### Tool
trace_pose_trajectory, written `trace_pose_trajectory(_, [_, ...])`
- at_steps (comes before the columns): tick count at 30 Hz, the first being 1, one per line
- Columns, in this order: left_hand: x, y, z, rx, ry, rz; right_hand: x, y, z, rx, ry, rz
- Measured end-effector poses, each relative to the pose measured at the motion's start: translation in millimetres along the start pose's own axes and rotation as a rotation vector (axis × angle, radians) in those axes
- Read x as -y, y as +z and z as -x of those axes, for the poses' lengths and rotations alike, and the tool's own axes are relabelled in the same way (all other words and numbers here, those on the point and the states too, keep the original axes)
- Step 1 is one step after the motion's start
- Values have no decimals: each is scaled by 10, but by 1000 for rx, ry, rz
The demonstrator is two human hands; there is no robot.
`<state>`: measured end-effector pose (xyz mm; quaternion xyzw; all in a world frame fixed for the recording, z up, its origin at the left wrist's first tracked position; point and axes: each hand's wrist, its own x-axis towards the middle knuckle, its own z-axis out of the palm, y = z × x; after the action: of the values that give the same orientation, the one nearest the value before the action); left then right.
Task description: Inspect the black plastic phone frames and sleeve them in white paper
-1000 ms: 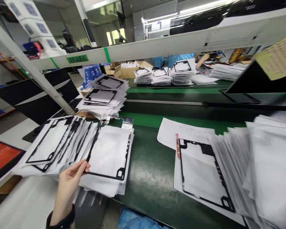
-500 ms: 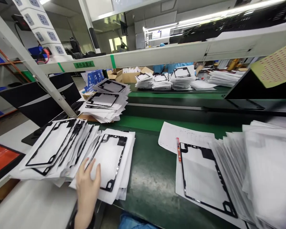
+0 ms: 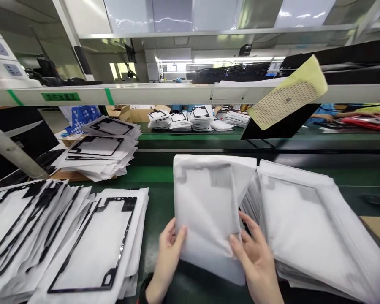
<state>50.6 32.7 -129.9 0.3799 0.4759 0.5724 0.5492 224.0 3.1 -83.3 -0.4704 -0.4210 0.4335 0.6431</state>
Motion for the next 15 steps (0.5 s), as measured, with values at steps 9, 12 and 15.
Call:
trace_pose_trajectory(9, [-154, -891, 190, -283, -18, -163, -206, 82, -59, 19, 194, -148])
trace_pose_trajectory(12, [-162, -1073, 269, -515, 39, -293, -267, 193, -140, 43, 154, -109])
trace_pose_trajectory(15, [-240, -1327, 315, -793, 107, -437, -229, 222, -228, 22, 100, -111])
